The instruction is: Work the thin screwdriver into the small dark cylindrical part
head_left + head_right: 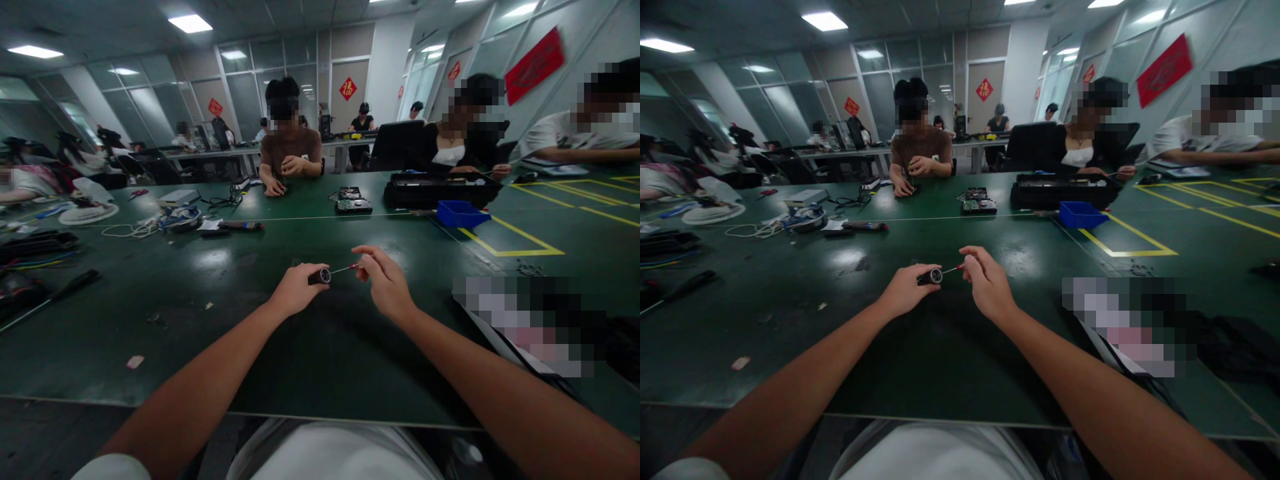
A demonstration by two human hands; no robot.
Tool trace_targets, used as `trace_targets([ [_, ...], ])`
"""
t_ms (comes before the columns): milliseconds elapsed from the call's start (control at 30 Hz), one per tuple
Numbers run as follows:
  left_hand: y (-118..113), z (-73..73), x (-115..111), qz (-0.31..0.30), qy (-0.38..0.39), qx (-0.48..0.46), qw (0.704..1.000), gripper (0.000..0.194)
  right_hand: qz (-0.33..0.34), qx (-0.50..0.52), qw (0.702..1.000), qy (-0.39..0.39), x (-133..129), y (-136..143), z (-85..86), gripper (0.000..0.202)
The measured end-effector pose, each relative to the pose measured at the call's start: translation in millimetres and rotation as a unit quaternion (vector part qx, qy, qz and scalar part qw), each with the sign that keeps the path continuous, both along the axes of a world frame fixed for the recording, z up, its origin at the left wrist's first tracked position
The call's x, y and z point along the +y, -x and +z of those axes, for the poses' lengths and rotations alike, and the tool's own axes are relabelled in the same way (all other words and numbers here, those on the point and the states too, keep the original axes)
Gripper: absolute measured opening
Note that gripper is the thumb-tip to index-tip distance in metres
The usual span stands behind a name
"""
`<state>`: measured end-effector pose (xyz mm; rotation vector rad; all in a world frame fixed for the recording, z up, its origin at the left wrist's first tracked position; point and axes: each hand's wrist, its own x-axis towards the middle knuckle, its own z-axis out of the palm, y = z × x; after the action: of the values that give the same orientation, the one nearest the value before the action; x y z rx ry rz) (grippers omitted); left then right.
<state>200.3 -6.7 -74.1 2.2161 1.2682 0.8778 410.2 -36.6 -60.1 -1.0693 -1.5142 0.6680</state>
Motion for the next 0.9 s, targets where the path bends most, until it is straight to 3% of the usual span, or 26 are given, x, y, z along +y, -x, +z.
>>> trace_targets([
  [133,0.8,-0.4,0.1,-0.007,-0.001,-0.010,1.000,0.043,-0.024,-0.004,1.000,0.014,0.8,2.0,-0.6,0.033],
  [300,-0.6,4.1,-2.3,0.012,-0.014,-0.017,1.000,0.045,-0.032,0.118,0.992,0.031,10.8,4.4,-6.1,0.029],
  [533,2.7,11.0,0.0,-0.009,-0.056,-0.008,0.998,0.044,0.021,0.278,0.943,0.184,29.0,-5.0,-19.4,0.029],
  [900,0.8,12.9,-2.6,0.002,-0.048,0.014,0.999,0.045,-0.026,0.176,0.982,0.056,19.0,3.7,-13.0,0.031],
])
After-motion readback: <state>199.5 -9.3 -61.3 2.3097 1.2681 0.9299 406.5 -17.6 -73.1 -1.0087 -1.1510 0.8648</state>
